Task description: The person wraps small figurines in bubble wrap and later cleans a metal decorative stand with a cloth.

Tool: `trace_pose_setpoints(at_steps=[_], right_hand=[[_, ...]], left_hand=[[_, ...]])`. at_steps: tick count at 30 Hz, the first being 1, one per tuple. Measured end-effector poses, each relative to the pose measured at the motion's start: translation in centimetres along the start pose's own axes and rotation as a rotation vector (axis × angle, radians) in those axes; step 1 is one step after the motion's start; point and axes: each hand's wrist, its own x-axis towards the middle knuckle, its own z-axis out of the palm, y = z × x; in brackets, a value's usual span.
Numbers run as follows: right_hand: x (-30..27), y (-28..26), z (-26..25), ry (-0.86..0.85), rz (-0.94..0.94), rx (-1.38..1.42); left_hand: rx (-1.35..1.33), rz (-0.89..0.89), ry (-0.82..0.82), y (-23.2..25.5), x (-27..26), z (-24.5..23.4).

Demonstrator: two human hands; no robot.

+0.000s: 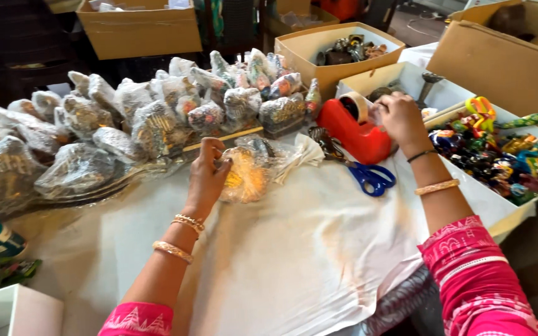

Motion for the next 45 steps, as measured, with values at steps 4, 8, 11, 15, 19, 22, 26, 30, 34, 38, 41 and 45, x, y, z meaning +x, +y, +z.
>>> trace_pose_setpoints(at_steps=[4,8,11,15,19,22,26,30,34,38,41,45], right_hand=[[-1.5,5.1,1.7,-0.134,0.129,-0.191],[-1.4,6.3,3.1,-0.189,0.214,-0.217],[-1.0,6.3,3.2,-0.233,0.256,-0.187],[-1.0,8.4,3.6,-0.300,0.341,-0.032],[-1.4,5.5,1.7,-0.324,0.505,0.129],[-2.1,5.5,1.4,-0.234,0.489,0.264],[-3.4,5.2,1.2,-0.184,0.584,0.288],[-5.4,4.4,2.0,-0.174,0.578,0.314],[-6.9,4.3,3.4,-0.119,0.615,0.423],[-7.8,5.3,6.1,0.001,0.603,0.497],[-8.1,6.1,6.8,0.034,0.615,0.553],[-9.0,6.8,6.6,-0.141,0.718,0.297]], left_hand=[[0.042,-0.050,-0.019,0.5,0.1,0.0],[0.064,-0.056,-0.023,0.5,0.0,0.0],[0.050,-0.049,-0.017,0.3,0.0,0.0],[0.055,-0.038,-0.016,0.5,0.0,-0.1],[0.060,-0.017,0.001,0.6,0.0,-0.1],[0.056,-0.035,-0.011,0.7,-0.1,-0.1],[0.056,0.001,-0.004,0.6,-0.1,0.0],[0.068,0.015,0.010,0.3,-0.1,0.1],[0.043,-0.045,-0.014,1.2,-0.2,0.0],[-0.011,0.035,0.031,-0.1,-0.2,0.2],[-0.021,0.065,0.041,-0.4,-0.2,0.3],[-0.034,-0.046,0.005,0.1,-0.2,0.3]])
